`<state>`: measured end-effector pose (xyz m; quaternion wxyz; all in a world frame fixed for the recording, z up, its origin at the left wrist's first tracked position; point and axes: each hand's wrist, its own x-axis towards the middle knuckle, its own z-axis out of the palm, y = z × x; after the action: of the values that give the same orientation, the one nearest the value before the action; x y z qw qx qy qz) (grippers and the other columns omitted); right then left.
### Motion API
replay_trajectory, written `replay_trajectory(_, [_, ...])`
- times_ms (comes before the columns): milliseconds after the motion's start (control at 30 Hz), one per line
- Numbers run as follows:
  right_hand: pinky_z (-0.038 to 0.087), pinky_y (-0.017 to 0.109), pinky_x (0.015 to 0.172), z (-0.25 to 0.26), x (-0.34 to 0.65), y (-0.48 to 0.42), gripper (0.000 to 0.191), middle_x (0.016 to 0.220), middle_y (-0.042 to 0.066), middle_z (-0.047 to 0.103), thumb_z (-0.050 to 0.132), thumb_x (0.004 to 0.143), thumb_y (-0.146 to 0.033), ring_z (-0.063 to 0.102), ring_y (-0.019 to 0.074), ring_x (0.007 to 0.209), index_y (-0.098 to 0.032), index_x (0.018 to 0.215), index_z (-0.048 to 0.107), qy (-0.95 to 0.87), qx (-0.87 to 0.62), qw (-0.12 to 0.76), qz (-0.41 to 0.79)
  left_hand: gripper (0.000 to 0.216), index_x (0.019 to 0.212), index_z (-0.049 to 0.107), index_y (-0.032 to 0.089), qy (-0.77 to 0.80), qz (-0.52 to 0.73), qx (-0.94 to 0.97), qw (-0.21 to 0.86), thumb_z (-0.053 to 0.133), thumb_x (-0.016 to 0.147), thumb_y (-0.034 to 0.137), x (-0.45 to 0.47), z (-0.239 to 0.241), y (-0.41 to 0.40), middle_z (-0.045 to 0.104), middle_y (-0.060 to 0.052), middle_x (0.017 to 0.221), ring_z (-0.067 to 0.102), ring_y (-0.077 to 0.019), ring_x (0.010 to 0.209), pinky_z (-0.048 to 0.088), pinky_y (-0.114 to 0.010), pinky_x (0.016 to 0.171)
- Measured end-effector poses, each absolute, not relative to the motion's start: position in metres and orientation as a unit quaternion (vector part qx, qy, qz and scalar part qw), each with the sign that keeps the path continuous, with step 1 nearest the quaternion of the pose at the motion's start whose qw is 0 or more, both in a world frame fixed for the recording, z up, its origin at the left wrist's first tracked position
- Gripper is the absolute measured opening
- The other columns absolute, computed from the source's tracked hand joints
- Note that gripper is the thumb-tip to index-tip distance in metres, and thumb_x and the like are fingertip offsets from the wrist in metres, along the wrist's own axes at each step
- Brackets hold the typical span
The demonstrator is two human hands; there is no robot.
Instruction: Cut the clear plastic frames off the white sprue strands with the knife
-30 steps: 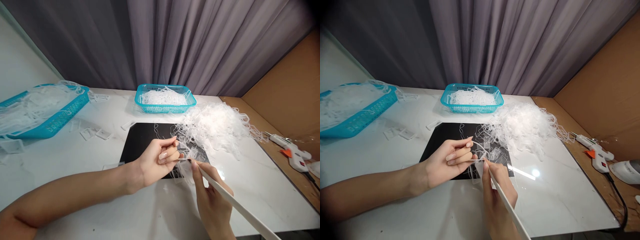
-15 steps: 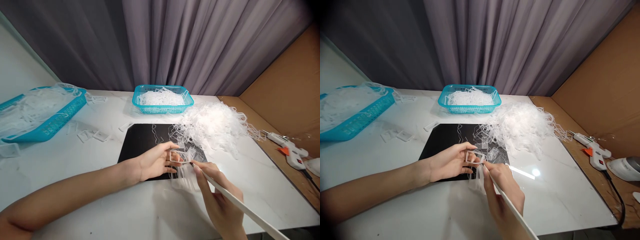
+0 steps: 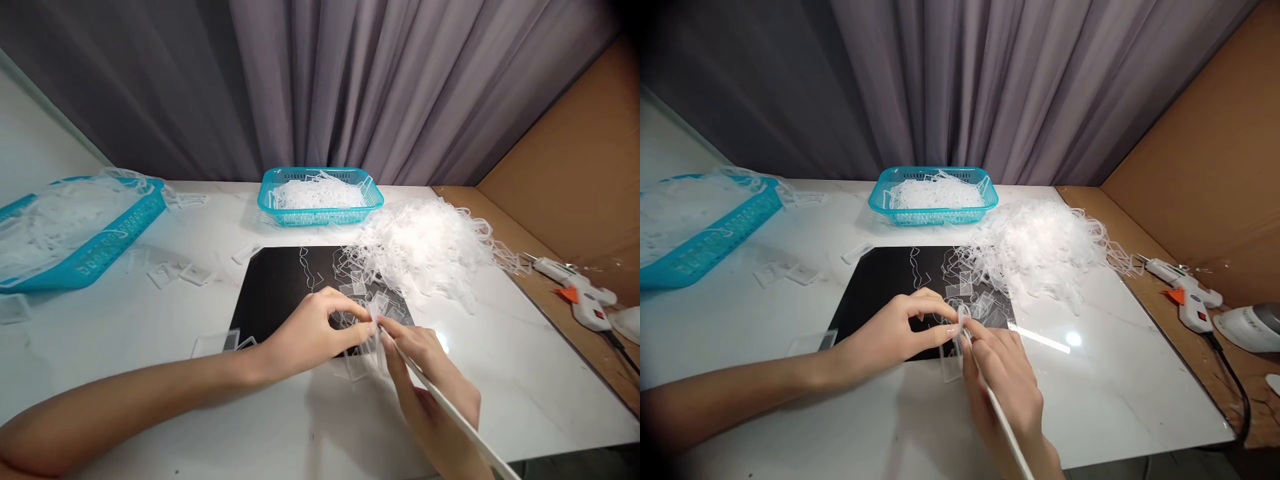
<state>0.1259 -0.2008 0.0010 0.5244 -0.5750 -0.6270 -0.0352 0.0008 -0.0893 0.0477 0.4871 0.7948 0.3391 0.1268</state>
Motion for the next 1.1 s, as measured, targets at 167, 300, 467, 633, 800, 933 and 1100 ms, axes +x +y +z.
replay_trajectory(167, [0.045, 0.031, 0.059, -0.007, 0.125, -0.195, 0.021, 0.098, 0.011, 0.071, 0.053, 0.08, 0.0, 0.061, 0.0172, 0.069, -0.017, 0.09, 0.058, -0.644, -0.553, 0.52, -0.095, 0.019, 0.088, 0.073, 0.023, 0.349, 0.124, 0.778, 0.509, 0.059, 0.079, 0.031, 0.001, 0.048, -0.09, 0.062, -0.001, 0.089, 0.06, -0.0155, 0.084, 0.043, -0.027, 0.08])
replay_trajectory(300, [0.046, 0.031, 0.058, -0.008, 0.123, -0.196, 0.021, 0.1, 0.011, 0.07, 0.053, 0.081, -0.002, 0.063, 0.0179, 0.071, -0.018, 0.091, 0.06, -0.621, -0.572, 0.532, -0.07, 0.019, 0.088, 0.074, 0.024, 0.342, 0.137, 0.783, 0.501, 0.056, 0.08, 0.027, 0.002, 0.046, -0.089, 0.065, -0.001, 0.082, 0.06, -0.0168, 0.082, 0.044, -0.028, 0.077])
replay_trajectory(467, [0.053, 0.03, 0.065, -0.002, 0.12, -0.202, 0.017, 0.099, 0.006, 0.071, 0.055, 0.083, -0.011, 0.066, 0.018, 0.079, -0.022, 0.093, 0.063, -0.514, -0.617, 0.591, 0.075, 0.02, 0.084, 0.075, 0.023, 0.353, 0.14, 0.774, 0.506, 0.057, 0.081, 0.032, 0.002, 0.047, -0.09, 0.068, -0.001, 0.082, 0.06, -0.0196, 0.083, 0.044, -0.028, 0.077])
replay_trajectory(633, [0.055, 0.027, 0.069, 0.005, 0.126, -0.205, 0.014, 0.087, 0.004, 0.072, 0.059, 0.083, -0.03, 0.067, 0.0197, 0.085, -0.022, 0.074, 0.066, -0.388, -0.667, 0.603, 0.201, 0.02, 0.078, 0.075, 0.02, 0.355, 0.133, 0.75, 0.541, 0.056, 0.08, 0.027, 0.003, 0.051, -0.09, 0.07, -0.002, 0.082, 0.06, -0.0209, 0.09, 0.042, -0.029, 0.086])
replay_trajectory(800, [0.055, 0.026, 0.066, 0.005, 0.136, -0.203, 0.018, 0.08, 0.004, 0.068, 0.062, 0.08, -0.036, 0.067, 0.02, 0.082, -0.02, 0.073, 0.065, -0.335, -0.623, 0.61, 0.356, 0.023, 0.08, 0.073, 0.018, 0.324, 0.12, 0.753, 0.561, 0.053, 0.083, 0.028, 0.004, 0.051, -0.092, 0.07, 0.0, 0.073, 0.06, -0.0197, 0.087, 0.041, -0.029, 0.089])
replay_trajectory(933, [0.053, 0.027, 0.072, 0.001, 0.14, -0.202, 0.016, 0.082, 0.002, 0.066, 0.061, 0.082, -0.033, 0.065, 0.0178, 0.082, -0.019, 0.077, 0.066, -0.311, -0.564, 0.633, 0.43, 0.025, 0.098, 0.071, 0.016, 0.32, 0.108, 0.737, 0.585, 0.055, 0.082, 0.024, 0.005, 0.05, -0.093, 0.071, -0.001, 0.075, 0.061, -0.0195, 0.092, 0.041, -0.029, 0.092])
replay_trajectory(1100, [0.05, 0.028, 0.074, 0.001, 0.142, -0.203, 0.017, 0.083, 0.002, 0.062, 0.06, 0.083, -0.033, 0.064, 0.0184, 0.083, -0.02, 0.079, 0.069, -0.315, -0.56, 0.628, 0.438, 0.042, 0.124, 0.057, 0.019, 0.308, 0.099, 0.72, 0.614, 0.054, 0.082, 0.022, 0.002, 0.048, -0.093, 0.071, 0.0, 0.077, 0.062, -0.0176, 0.089, 0.044, -0.028, 0.088])
